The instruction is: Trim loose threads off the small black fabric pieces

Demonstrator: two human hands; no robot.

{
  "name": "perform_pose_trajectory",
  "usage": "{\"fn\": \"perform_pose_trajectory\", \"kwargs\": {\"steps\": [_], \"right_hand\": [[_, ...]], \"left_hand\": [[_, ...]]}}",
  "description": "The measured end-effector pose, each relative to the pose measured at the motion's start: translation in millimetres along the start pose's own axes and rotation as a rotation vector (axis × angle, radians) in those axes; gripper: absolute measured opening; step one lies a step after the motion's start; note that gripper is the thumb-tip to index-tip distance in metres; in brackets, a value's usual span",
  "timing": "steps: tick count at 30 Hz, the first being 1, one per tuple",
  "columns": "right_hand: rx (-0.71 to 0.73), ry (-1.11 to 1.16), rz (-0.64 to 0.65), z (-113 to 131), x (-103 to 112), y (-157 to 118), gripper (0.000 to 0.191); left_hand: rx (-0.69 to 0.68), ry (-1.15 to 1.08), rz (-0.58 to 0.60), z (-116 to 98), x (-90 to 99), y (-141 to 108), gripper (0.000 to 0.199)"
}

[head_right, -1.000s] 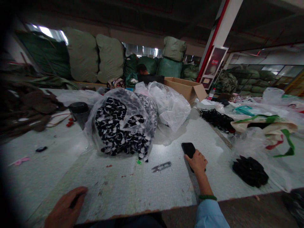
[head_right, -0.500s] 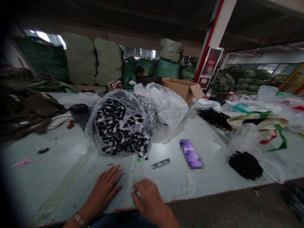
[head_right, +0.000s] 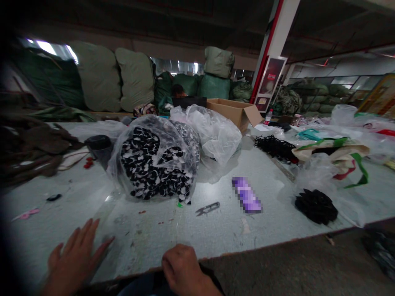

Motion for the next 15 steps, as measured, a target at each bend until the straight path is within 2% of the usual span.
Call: {"fn": "perform_pose_trajectory", "kwargs": {"steps": [2,4,8,9,11,13,15], "right_hand": [[0.013,-0.006,-0.006,4,-6,6,0.015],[0.012,0.008,-0.014,7,-10,14,0.014],[-0.014,0.122,-0.079,9,-17,28,0.021],[-0.016,0.15,-0.092,7,-22,29,0.024],[0.043,0.178,-0.103,3,-37,30,0.025],[0.128,0.192,-0.123,-2,-51,29,0.022],[0.141,0.208,-0.121,-12,-62,29,0.021]], "left_hand": [[-0.04,-0.049,-0.057,2,11.9,4,0.061],[-0.046,-0.184,-0.043,7,16.4,9,0.055],[0.125,-0.402,0.093,36,18.5,31,0.038],[0.155,-0.432,0.13,44,19.3,41,0.037],[0.189,-0.454,0.133,62,25.1,68,0.037],[0.209,-0.462,0.047,84,32.8,102,0.039],[0.2,-0.511,0.029,101,28.6,138,0.041]]}}
Point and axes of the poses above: each hand's wrist, its own y-axis towards the middle knuckle, its own x-axis out of the back of the hand, z = x × y, the point moved 9 cm from there along y, towards the middle knuckle, and after that the axes turned 8 degrees about -z, right-handed, at the moved point
